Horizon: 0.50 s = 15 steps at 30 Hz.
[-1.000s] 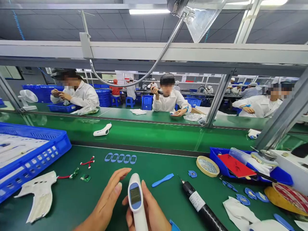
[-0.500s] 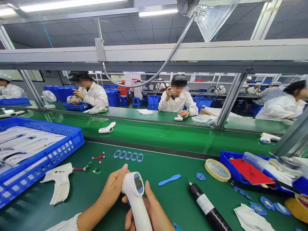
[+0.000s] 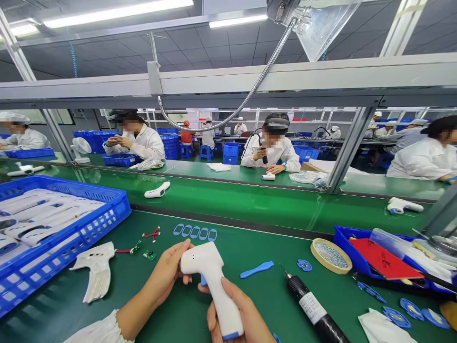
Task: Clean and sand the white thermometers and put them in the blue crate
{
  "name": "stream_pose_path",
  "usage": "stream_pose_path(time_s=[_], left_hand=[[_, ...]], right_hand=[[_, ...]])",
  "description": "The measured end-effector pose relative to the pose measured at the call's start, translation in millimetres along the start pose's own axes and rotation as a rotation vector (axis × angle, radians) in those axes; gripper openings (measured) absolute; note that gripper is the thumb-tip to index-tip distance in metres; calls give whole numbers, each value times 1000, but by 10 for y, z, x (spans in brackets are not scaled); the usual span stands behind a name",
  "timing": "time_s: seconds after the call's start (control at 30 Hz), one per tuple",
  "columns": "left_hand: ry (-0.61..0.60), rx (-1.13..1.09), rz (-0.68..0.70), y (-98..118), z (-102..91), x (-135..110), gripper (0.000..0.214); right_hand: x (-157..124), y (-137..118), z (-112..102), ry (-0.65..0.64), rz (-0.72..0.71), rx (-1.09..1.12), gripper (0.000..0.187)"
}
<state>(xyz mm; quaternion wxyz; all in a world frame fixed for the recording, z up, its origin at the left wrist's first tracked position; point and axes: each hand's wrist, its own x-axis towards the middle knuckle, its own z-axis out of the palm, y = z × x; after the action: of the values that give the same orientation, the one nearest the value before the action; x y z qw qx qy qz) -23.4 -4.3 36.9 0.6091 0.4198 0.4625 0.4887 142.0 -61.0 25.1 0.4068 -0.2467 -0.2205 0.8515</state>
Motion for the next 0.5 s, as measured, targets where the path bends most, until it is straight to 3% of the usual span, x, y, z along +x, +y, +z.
stream_pose_path(time_s=[0.37,0.5], left_hand=[[-10,-56,81,55,13,-62,45],[-163,-169,116,51,72,-152,42]], right_hand=[[16,75,-50,37,8,-120,54],[41,90,-57,29,-9,-130,54]])
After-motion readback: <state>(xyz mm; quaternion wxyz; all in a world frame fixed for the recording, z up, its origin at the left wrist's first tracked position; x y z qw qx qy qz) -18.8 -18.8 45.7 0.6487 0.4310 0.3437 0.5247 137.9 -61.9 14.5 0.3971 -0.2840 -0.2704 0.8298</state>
